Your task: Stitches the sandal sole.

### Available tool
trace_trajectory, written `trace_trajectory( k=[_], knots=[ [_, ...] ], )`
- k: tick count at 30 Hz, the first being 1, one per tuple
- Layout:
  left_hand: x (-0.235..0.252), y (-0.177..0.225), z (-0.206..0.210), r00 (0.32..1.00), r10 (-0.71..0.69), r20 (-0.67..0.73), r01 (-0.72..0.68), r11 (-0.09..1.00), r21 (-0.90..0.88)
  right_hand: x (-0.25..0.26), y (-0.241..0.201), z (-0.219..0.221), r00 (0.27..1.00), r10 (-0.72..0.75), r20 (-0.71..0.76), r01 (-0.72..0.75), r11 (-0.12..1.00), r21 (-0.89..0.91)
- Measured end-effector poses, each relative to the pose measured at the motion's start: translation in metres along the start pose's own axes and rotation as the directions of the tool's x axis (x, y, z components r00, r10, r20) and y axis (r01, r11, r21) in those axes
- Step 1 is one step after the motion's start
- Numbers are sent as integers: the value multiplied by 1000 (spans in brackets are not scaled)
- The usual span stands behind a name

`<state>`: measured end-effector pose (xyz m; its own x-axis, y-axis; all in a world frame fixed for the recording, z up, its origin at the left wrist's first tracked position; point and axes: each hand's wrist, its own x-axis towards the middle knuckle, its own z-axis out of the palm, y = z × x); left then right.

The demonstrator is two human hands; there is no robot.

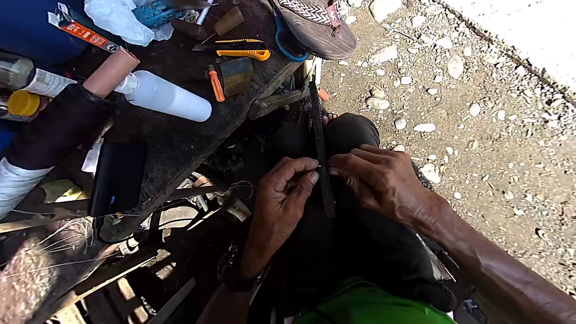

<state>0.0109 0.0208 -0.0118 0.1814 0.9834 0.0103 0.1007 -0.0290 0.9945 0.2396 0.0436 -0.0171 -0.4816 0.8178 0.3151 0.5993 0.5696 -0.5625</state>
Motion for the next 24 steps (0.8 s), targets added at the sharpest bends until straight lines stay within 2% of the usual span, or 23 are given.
trace_trajectory(
  k=[2, 5, 9, 11, 13, 19, 24],
  knots=[
    [-2, 3, -4, 998, -18, 64, 17, 1000, 15, 0, -1, 0, 1000, 11, -3, -11, 1000, -4],
    [-8, 8, -6, 995, -77, 65, 77, 997, 4, 1, -6, -2, 999, 48, 13, -47, 998, -43],
    [-6, 5, -14, 987, -104, 122, 112, 992, -61, 6, -20, -6, 993, 57, 105, -32, 974, -225],
    [-3, 8, -16, 985, -96, 142, 100, 995, -19, 6, -16, -6, 990, 11, 141, 21, 975, -221],
    [-1, 15, -15, 985, -92, 144, 85, 995, 56, 4, -9, -7, 993, 5, 119, 19, 980, -196],
    [5, 27, -7, 994, -55, 91, 41, 987, 153, -23, 7, -23, 977, 212, 30, -202, 958, -204],
    [7, 30, -15, 975, -113, 189, 60, 962, 266, -82, 42, -55, 846, 531, -55, -521, 800, -299]
  ],
)
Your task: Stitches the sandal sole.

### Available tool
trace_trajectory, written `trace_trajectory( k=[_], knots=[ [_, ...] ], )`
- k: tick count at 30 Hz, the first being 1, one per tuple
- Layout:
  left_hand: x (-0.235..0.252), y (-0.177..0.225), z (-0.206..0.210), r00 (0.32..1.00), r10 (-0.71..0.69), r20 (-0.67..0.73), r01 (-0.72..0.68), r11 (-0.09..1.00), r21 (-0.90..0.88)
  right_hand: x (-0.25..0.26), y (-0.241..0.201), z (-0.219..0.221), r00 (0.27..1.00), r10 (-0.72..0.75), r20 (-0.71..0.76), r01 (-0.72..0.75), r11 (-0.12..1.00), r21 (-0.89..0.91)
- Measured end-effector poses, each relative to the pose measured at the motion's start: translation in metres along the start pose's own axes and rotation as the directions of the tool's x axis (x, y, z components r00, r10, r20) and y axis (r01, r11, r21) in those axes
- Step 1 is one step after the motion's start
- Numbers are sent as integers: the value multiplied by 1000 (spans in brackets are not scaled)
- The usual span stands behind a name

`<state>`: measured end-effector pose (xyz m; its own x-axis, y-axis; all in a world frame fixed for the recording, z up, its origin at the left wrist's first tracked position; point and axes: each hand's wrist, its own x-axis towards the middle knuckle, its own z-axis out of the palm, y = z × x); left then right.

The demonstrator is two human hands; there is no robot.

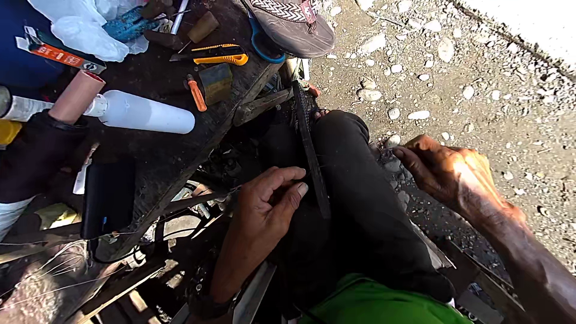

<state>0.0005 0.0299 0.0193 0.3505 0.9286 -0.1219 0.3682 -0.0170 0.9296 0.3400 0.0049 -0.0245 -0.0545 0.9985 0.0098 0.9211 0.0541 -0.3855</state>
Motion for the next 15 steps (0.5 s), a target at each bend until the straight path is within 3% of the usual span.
trace_trajectory(
  k=[3, 5, 8, 11, 13, 15],
  knots=[
    [-3, -1, -9, 995, -31, 98, 33, 999, -13, -6, 3, 1, 999, 37, 30, -39, 997, 69],
    [-10, 0, -20, 991, -25, 134, 44, 989, -143, -8, -7, 7, 995, -6, 100, -23, 956, 293],
    [-31, 3, -44, 986, 22, 165, 38, 934, -356, -7, -18, 12, 974, -122, 188, -44, 717, 695],
    [-54, -6, -67, 979, 2, 205, 95, 883, -459, -7, -35, 13, 978, -185, 100, 18, 544, 839],
    [-66, -16, -77, 991, -85, 100, 116, 917, -381, -4, -50, 14, 977, -211, 22, 105, 572, 813],
    [-69, -25, -80, 981, -166, -104, 166, 986, -2, 3, -68, 21, 968, -247, -42, 214, 727, 653]
  ],
)
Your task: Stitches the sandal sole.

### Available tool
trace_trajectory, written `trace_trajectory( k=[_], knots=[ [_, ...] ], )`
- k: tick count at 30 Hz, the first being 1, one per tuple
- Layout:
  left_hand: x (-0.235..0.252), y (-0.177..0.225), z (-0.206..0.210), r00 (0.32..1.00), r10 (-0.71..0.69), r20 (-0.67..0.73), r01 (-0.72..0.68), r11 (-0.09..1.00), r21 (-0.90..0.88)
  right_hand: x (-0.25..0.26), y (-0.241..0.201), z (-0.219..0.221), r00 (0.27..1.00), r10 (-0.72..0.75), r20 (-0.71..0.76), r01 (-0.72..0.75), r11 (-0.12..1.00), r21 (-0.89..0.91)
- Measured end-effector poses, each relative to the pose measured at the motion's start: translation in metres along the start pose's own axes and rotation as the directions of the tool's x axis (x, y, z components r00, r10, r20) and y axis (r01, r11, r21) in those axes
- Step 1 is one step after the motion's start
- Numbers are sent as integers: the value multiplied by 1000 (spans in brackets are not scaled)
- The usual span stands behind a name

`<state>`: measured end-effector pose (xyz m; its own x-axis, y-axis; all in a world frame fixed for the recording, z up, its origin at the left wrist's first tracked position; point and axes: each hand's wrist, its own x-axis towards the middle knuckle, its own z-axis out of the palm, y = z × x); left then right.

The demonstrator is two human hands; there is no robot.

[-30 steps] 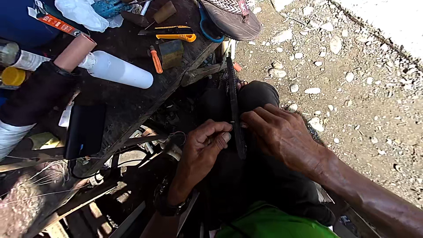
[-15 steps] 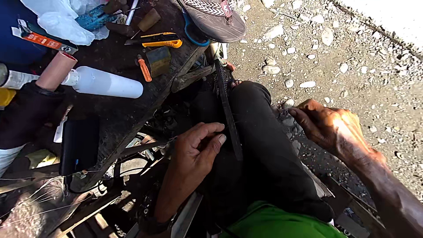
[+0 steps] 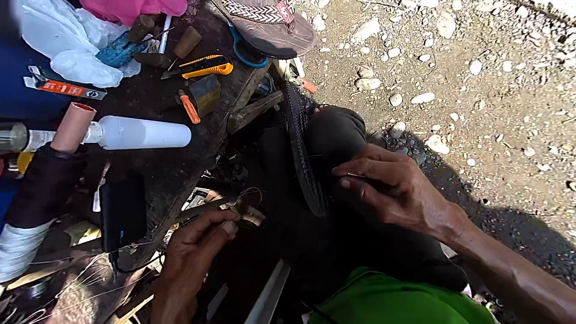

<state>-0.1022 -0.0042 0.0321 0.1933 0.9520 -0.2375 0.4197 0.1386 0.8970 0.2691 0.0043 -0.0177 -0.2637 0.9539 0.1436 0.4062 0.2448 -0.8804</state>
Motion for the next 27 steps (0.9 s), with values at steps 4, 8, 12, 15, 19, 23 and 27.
trace_trajectory(
  k=[4, 8, 12, 15, 19, 23, 27],
  knots=[
    [18, 13, 36, 976, 177, -129, -137, 953, 272, 20, -3, 27, 997, -75, -11, 65, 924, -378],
    [39, 43, 103, 972, 233, -25, -223, 952, 210, 9, -12, -7, 991, 39, 124, -107, 789, 605],
    [55, 43, 137, 959, 263, -107, -213, 916, 341, -2, -17, -22, 977, 88, 193, -211, 477, 853],
    [58, 39, 140, 940, 306, -151, -242, 909, 339, -4, -14, -18, 976, 207, 72, -177, 544, 820],
    [58, 37, 142, 939, 297, -172, -234, 920, 315, -5, -3, -21, 961, 277, -6, -167, 597, 785],
    [56, 37, 136, 953, 263, -149, -203, 922, 329, 0, 1, -21, 981, 193, 25, -135, 583, 801],
    [58, 35, 127, 953, 272, -136, -278, 960, -23, 8, -2, -11, 987, 97, 127, -154, 359, 921]
  ],
)
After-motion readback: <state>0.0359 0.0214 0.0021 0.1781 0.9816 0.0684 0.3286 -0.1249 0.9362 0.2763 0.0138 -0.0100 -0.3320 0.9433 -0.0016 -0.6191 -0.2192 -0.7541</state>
